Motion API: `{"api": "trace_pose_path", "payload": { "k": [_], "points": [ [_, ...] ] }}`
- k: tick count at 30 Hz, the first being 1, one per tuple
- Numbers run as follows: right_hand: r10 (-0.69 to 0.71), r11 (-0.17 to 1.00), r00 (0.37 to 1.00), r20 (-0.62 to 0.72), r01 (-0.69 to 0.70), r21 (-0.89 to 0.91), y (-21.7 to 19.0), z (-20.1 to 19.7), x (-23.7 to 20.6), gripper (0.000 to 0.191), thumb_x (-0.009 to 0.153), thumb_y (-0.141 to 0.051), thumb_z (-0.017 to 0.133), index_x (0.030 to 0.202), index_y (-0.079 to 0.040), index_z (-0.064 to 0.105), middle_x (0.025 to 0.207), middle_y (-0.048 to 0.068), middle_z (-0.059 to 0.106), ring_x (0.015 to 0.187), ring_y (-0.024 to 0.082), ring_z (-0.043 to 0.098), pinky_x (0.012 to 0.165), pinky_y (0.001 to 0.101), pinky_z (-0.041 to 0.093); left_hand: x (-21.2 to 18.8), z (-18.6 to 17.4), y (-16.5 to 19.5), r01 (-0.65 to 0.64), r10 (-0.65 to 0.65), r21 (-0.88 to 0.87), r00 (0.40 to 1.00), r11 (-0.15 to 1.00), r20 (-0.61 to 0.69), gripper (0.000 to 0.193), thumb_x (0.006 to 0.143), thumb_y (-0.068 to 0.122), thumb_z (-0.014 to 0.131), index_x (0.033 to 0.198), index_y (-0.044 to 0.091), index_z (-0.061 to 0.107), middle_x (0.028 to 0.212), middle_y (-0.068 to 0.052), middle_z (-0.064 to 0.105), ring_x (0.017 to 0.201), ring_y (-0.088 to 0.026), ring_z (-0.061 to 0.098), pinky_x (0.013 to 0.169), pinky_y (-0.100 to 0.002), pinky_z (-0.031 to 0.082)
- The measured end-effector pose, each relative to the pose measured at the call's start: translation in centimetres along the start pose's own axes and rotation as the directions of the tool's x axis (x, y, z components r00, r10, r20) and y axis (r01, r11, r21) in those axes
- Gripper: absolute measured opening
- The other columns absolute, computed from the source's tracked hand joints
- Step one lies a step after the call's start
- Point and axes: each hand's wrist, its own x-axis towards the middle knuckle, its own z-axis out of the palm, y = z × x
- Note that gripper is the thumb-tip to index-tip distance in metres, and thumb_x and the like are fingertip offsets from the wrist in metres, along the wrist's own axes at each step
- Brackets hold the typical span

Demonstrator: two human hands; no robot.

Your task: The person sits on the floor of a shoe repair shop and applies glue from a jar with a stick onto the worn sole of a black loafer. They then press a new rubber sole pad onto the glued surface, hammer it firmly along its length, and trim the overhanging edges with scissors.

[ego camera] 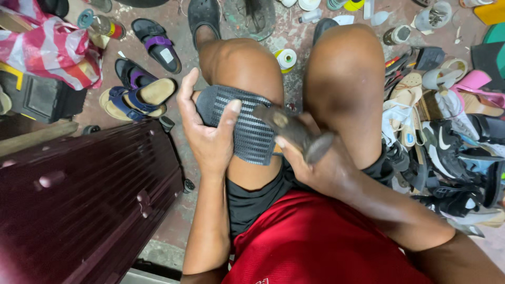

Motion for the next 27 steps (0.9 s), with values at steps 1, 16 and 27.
{"api": "trace_pose_path", "payload": {
  "k": [1, 16, 27],
  "points": [
    [0.061, 0.998, 0.997, 0.038, -0.061, 0.002, -0.2, -0.1, 0.3, 0.031, 0.096, -0.023, 0.07, 0.118, -0.005, 0.059, 0.082, 0.016, 0.07, 0.077, 0.033, 0.075, 0.063, 0.042, 0.056, -0.2, 0.0, 0.0, -0.005, 0.005, 0.004, 1.0, 1.0, -0.018, 0.066, 0.097, 0.012, 0.076, 0.153, 0.002, 0.043, 0.104, -0.003, 0.06, 0.097, -0.012, 0.058, 0.095, -0.026, 0.049],
    [-0.1, 0.992, 0.993, 0.063, 0.105, -0.073, 1.8, -0.5, -1.8, 0.021, 0.095, -0.016, 0.07, 0.112, -0.004, 0.068, 0.09, 0.014, 0.068, 0.076, 0.031, 0.068, 0.066, 0.0409, 0.052, -1.2, -1.2, -0.5, -0.117, 0.129, 0.164, 0.989, 0.979, -0.066, 0.048, 0.113, 0.018, 0.056, 0.155, 0.001, 0.04, 0.097, -0.005, 0.052, 0.092, -0.013, 0.05, 0.093, -0.027, 0.046],
    [-0.461, 0.882, 0.887, 0.028, 0.461, -0.094, -3.3, 0.2, 4.4, 0.032, 0.101, -0.015, 0.067, 0.128, 0.0, 0.059, 0.111, 0.019, 0.066, 0.096, 0.037, 0.068, 0.082, 0.0427, 0.054, -0.3, -2.3, -0.9, -0.102, 0.111, 0.158, 0.992, 0.982, -0.054, 0.052, 0.111, 0.017, 0.058, 0.157, 0.002, 0.041, 0.107, -0.007, 0.062, 0.097, -0.017, 0.06, 0.099, -0.031, 0.051]
  ]
}}
